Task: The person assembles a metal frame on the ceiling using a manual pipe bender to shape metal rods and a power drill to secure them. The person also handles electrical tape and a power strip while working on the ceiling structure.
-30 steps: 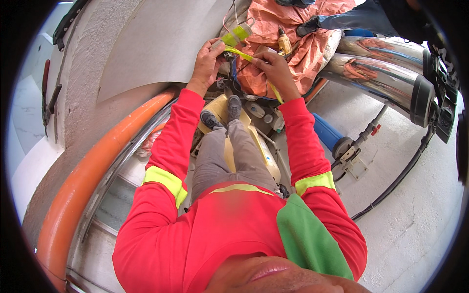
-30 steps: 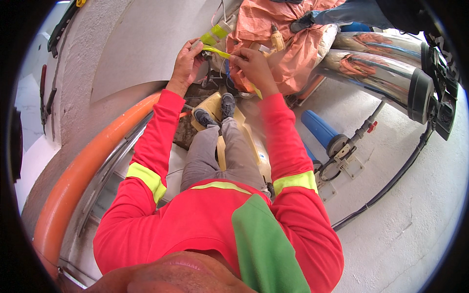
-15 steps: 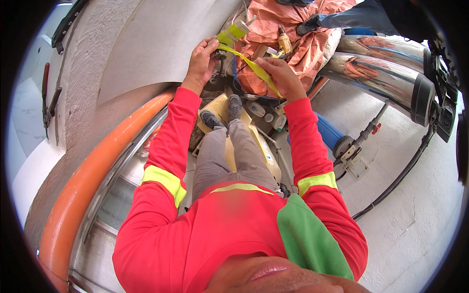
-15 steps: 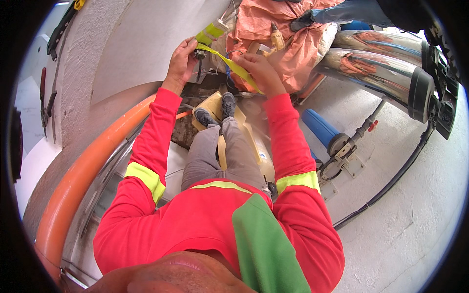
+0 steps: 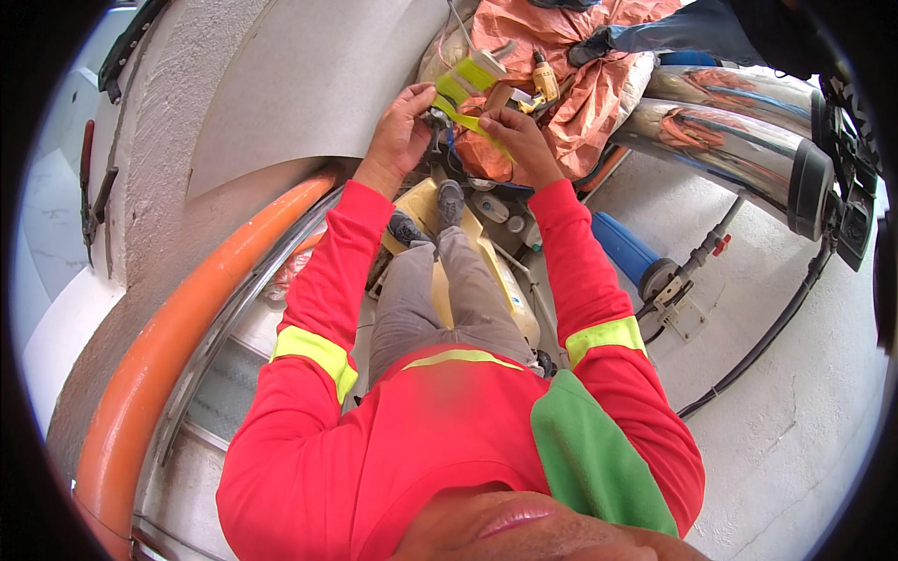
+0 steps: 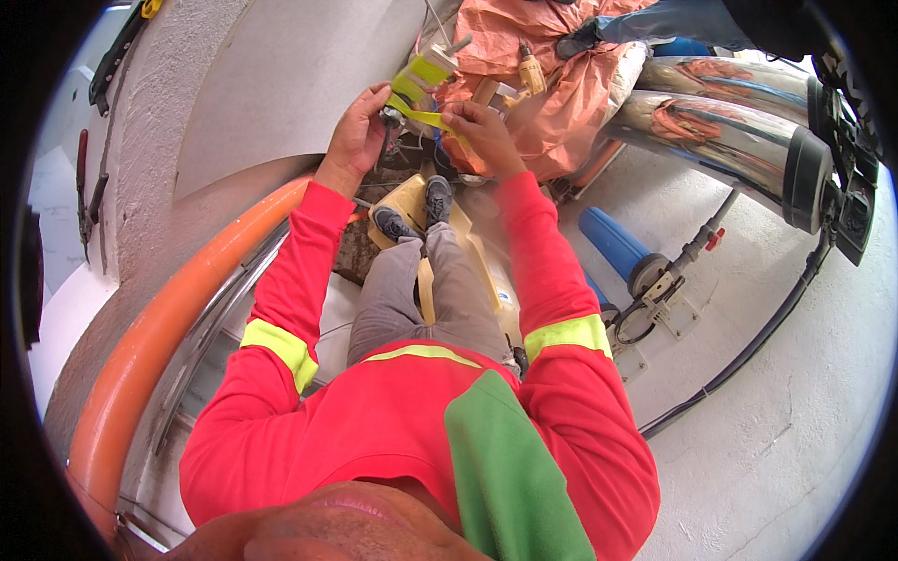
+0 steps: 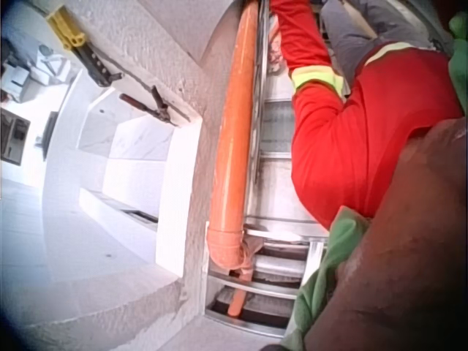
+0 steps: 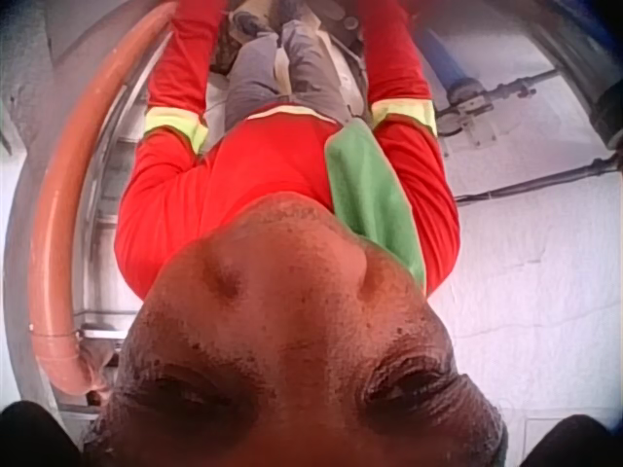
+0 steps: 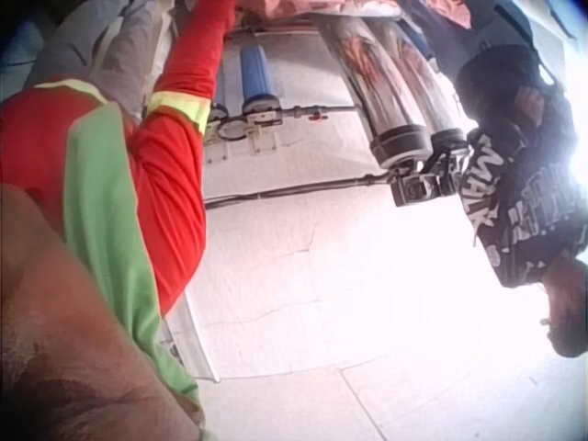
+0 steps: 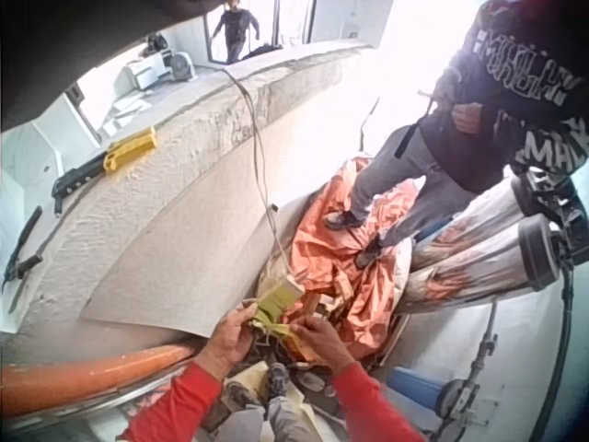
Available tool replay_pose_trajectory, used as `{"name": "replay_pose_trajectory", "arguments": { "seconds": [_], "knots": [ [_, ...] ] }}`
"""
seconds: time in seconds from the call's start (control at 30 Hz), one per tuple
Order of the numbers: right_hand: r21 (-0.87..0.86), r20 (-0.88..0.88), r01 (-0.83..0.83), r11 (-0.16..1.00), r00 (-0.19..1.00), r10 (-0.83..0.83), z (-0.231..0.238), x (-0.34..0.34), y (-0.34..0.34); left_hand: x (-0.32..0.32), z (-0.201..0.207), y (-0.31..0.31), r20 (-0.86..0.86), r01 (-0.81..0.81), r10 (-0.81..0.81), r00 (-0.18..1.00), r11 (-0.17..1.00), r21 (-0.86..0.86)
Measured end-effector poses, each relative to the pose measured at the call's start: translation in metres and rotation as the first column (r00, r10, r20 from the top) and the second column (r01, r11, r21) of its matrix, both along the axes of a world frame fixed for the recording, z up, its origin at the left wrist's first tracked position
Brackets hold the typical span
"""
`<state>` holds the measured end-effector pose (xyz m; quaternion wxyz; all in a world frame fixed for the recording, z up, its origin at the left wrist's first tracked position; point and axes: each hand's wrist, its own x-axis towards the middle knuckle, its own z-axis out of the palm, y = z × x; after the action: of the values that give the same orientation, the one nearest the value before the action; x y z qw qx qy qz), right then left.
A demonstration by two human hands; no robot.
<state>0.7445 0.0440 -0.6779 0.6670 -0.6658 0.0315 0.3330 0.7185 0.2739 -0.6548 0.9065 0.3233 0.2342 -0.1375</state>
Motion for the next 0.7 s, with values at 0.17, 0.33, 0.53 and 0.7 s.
{"name": "replay_pose_trajectory", "arguments": {
  "seconds": [0.17, 0.33, 0.53, 0.7],
  "knots": [
    [0.094, 0.181, 0.061, 0.994, 0.981, -0.077, -0.037, 0.002, 0.03, -0.013, 0.013, -0.005, -0.04, 0.081, -0.083, 0.996, 0.996, -0.033],
    [0.025, 0.264, 0.148, 0.989, 0.953, -0.15, -0.042, -0.005, 0.053, -0.017, 0.018, -0.003, -0.093, 0.12, -0.124, 0.988, 0.992, -0.045],
    [0.141, 0.332, 0.196, 0.971, 0.914, -0.232, -0.034, 0.003, 0.065, -0.018, 0.015, 0.002, -0.072, 0.08, -0.08, 0.994, 0.997, -0.001],
    [0.252, 0.248, 0.19, 0.949, 0.935, -0.254, -0.026, 0.014, 0.069, -0.02, 0.006, 0.003, -0.061, 0.045, -0.042, 0.997, 0.998, 0.052]
  ]
}}
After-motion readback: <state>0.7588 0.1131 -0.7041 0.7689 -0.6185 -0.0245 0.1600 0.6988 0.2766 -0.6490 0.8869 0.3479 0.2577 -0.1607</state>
